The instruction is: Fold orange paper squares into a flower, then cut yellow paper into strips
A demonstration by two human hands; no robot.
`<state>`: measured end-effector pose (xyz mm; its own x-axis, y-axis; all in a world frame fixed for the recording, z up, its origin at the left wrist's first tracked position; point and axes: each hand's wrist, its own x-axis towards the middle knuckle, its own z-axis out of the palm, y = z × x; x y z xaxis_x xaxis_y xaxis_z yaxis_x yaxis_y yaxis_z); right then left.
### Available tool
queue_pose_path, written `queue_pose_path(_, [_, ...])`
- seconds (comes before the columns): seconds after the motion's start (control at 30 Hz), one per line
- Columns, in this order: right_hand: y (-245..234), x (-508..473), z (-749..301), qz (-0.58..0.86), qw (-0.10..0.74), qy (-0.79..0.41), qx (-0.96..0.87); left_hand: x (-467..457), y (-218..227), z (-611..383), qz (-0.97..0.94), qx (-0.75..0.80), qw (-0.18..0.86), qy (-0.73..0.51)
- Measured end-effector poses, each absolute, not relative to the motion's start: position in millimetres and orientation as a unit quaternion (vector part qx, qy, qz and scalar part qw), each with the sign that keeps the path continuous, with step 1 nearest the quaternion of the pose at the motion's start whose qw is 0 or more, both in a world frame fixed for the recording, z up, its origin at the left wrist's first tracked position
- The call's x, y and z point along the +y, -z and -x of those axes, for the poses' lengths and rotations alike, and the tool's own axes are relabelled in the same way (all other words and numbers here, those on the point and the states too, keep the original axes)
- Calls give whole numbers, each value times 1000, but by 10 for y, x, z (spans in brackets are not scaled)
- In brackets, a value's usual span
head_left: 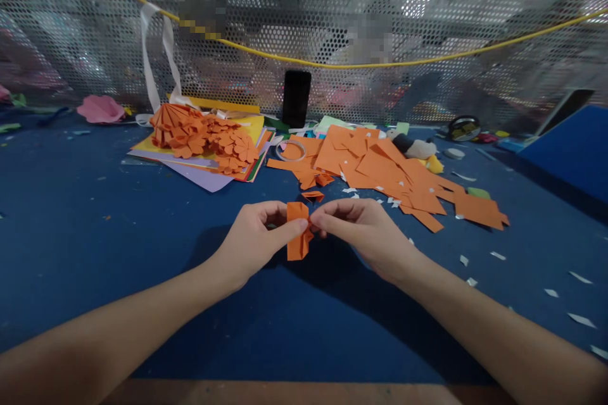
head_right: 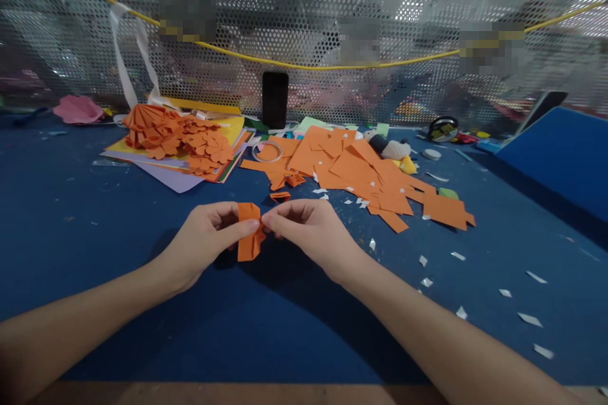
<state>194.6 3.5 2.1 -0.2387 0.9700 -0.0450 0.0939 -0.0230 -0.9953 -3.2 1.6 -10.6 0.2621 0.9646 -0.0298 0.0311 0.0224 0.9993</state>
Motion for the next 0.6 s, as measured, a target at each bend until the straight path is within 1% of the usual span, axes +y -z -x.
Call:
queue_pose_path(0.17, [-33, 28, -1937, 470, 399, -533, -580, 15, 101, 29, -563, 442, 560, -417])
queue_pose_path(0.33, [-54, 15, -1915, 494, 372, -512, -596, 2, 63, 24, -603, 440, 524, -410])
queue_pose_path(0.43, [-59, 16, -1922, 467, 374, -544, -589, -4, 45, 31, -603, 441, 521, -413])
queue_pose_path(0.6, [-85, 19, -1945, 402, 364, -636, -548, -11, 49, 32, -564, 408, 581, -422])
